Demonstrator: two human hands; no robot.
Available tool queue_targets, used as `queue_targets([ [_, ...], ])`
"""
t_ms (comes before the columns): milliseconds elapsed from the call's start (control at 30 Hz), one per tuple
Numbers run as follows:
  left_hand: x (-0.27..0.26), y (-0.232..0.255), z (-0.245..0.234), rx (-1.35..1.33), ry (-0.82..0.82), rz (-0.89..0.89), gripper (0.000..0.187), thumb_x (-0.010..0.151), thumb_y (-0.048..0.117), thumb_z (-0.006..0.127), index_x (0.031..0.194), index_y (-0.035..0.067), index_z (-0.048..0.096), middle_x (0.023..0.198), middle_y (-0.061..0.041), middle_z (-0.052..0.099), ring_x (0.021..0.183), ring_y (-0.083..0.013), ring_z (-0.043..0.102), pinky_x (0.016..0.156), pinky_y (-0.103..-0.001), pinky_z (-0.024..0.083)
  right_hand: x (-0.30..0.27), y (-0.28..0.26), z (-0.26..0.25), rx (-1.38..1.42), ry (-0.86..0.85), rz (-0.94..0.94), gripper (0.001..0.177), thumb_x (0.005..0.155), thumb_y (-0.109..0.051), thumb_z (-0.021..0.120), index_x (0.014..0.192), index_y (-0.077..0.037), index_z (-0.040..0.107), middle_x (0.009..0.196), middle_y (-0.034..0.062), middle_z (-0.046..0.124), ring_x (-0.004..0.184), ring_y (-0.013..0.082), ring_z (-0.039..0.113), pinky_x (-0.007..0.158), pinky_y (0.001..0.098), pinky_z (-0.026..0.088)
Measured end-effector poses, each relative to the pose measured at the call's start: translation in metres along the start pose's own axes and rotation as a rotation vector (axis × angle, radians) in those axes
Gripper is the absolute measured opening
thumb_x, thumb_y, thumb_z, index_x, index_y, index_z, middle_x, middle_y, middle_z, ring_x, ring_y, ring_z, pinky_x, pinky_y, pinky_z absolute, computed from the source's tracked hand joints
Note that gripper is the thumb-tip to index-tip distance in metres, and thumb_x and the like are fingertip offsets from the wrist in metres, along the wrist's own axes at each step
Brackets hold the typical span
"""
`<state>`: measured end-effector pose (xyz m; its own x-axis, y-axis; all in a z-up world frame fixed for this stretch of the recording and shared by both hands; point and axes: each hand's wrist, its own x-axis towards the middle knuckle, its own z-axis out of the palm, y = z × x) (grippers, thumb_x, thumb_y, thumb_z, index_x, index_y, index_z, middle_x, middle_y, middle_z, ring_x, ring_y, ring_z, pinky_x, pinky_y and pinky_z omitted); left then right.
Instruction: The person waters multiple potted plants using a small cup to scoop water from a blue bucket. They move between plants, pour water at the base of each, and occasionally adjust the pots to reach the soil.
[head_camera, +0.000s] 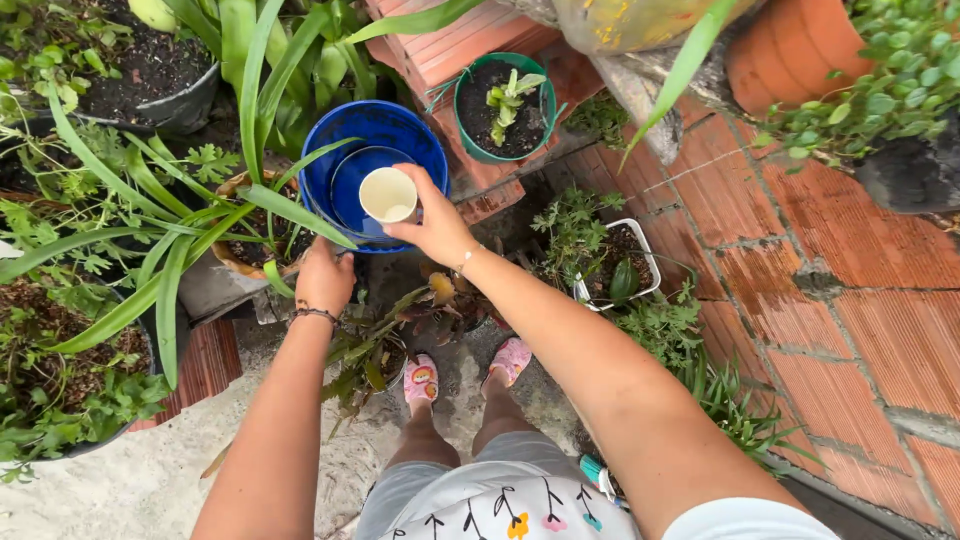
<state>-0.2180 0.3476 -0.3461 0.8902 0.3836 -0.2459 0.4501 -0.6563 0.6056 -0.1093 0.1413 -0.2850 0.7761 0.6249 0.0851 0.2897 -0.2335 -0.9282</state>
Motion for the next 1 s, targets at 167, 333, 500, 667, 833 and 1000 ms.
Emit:
queue_targets([
  [167,0.045,0.001,0.009,0.142,-0.038,-0.129,0.088,0.094,0.039,0.069,0.153,-0.012,0.026,0.103,-0.026,0.072,0.097,-0.0432,0.070,0.082,-0.050,0.055,0.069,0.083,0.055,-0.089,0.067,0.150,0.084,0.070,-0.011,0.089,0.140,-0.014,0.042,0.133,0.0164,0.058,0.125,0.0385,0.059,0.103,0.0455,0.050],
  [333,0.094,-0.117,0.099,0.205,0.300,0.298,0.108,0.090,0.049,0.082,0.150,-0.014,0.017,0.110,-0.038,0.067,0.093,-0.0446,0.071,0.076,-0.043,0.060,0.104,0.115,0.067,-0.529,-0.165,0.353,0.077,0.072,-0.016,0.085,0.138,-0.019,0.047,0.133,0.0173,0.056,0.119,0.0421,0.061,0.097,0.0488,0.053],
  [500,0.070,-0.047,0.049,-0.558,-0.115,-0.178,0.109,0.087,0.024,0.075,0.161,-0.005,0.000,0.085,-0.023,0.070,0.061,-0.0248,0.066,0.055,-0.036,0.054,0.135,0.159,0.088,-0.896,-0.407,0.349,0.061,0.082,-0.013,0.074,0.138,-0.021,0.052,0.135,0.0180,0.057,0.119,0.0433,0.061,0.094,0.0502,0.055],
  [667,0.066,-0.045,0.047,-0.620,-0.090,-0.170,0.109,0.088,0.018,0.076,0.162,-0.001,-0.001,0.082,-0.010,0.063,0.052,-0.0146,0.058,0.046,-0.029,0.049,0.164,0.208,0.118,-1.049,-0.494,0.342,0.045,0.089,-0.016,0.066,0.134,-0.016,0.060,0.135,0.0170,0.060,0.120,0.0427,0.061,0.095,0.0488,0.055],
  [833,0.064,-0.037,0.042,-0.598,-0.035,-0.175,0.106,0.088,0.019,0.077,0.162,-0.001,0.003,0.092,-0.013,0.064,0.053,-0.0137,0.057,0.047,-0.029,0.050,0.171,0.287,0.158,-1.032,-0.449,0.372,0.033,0.100,-0.021,0.053,0.130,-0.012,0.064,0.133,0.0168,0.064,0.123,0.0379,0.062,0.103,0.0485,0.051],
  [1000,0.063,-0.037,0.041,-0.665,-0.009,-0.130,0.105,0.088,0.018,0.078,0.160,-0.002,0.004,0.123,-0.015,0.061,0.053,-0.0129,0.059,0.046,-0.029,0.052,0.175,0.242,0.152,-0.826,-0.333,0.601,0.034,0.106,-0.028,0.043,0.129,-0.012,0.063,0.138,0.0151,0.059,0.128,0.0404,0.056,0.104,0.0534,0.046],
])
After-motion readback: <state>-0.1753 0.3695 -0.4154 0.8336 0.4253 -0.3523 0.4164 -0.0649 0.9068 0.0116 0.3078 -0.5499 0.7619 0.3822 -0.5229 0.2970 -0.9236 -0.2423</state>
